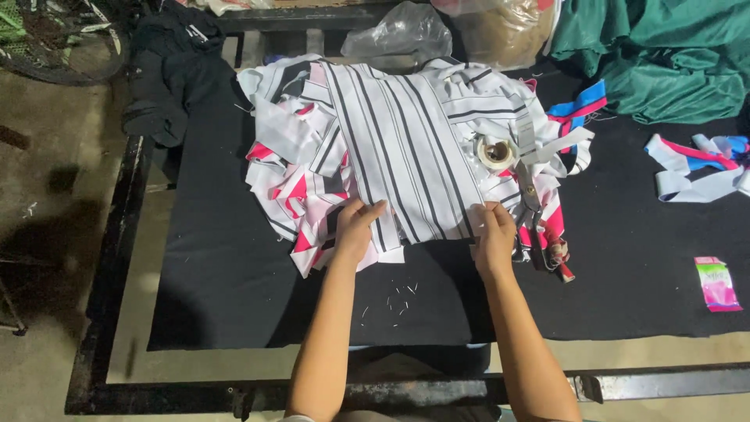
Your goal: A person uses large tailor scissors to cut strips from a stack of striped fabric on a workbench.
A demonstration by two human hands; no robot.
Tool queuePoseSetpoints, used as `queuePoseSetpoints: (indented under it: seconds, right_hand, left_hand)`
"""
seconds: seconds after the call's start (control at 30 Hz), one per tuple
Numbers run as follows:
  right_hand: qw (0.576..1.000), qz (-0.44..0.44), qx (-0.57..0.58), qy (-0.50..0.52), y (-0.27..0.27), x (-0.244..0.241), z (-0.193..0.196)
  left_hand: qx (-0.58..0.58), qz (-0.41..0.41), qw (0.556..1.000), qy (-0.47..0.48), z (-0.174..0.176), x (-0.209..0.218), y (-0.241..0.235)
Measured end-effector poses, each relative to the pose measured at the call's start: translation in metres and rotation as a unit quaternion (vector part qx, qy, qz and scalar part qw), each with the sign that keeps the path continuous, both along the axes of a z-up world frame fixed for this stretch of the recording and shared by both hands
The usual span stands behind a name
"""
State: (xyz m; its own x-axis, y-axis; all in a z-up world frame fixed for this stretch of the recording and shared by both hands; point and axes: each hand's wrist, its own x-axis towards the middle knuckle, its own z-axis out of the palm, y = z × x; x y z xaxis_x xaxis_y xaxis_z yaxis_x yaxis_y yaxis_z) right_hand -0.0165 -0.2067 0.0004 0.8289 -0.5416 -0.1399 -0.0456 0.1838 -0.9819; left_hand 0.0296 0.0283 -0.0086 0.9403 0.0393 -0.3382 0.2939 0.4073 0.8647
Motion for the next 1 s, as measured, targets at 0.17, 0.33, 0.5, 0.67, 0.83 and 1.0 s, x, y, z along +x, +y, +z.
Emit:
queuePoseSetpoints:
  seconds: [0.17,0.33,0.5,0.67,0.83,1.0]
  right_hand:
    - [1.0,-0.006,0.017,-0.001,0.009,-0.001,0.012]
    - [1.0,-0.002,0.023,-0.01,0.008,-0.003,0.012]
    - [1.0,-0.007,0.014,-0.015,0.015,-0.005,0.023]
    - [0.998,0.006,-0.05,-0.031,0.004,-0.002,0.006]
    - [0.921,0.084,-0.381,-0.014,-0.02,-0.009,-0.003]
    - [0.9,0.127,-0.418,0.015,-0.025,-0.016,0.018]
  left_hand:
    - [-0.023,0.005,1.0,0.01,0.031,-0.01,0.001]
    - [-0.048,0.028,0.998,0.011,0.017,-0.008,0.002]
    - [-0.042,0.022,0.999,0.018,0.01,-0.006,0.006]
    - [-0.02,0.016,0.999,0.023,0.007,-0.007,0.008]
    - [-0.003,-0.005,0.999,0.053,-0.011,-0.001,0.006]
    - [0.009,-0.067,0.998,0.006,0.036,-0.011,0.011]
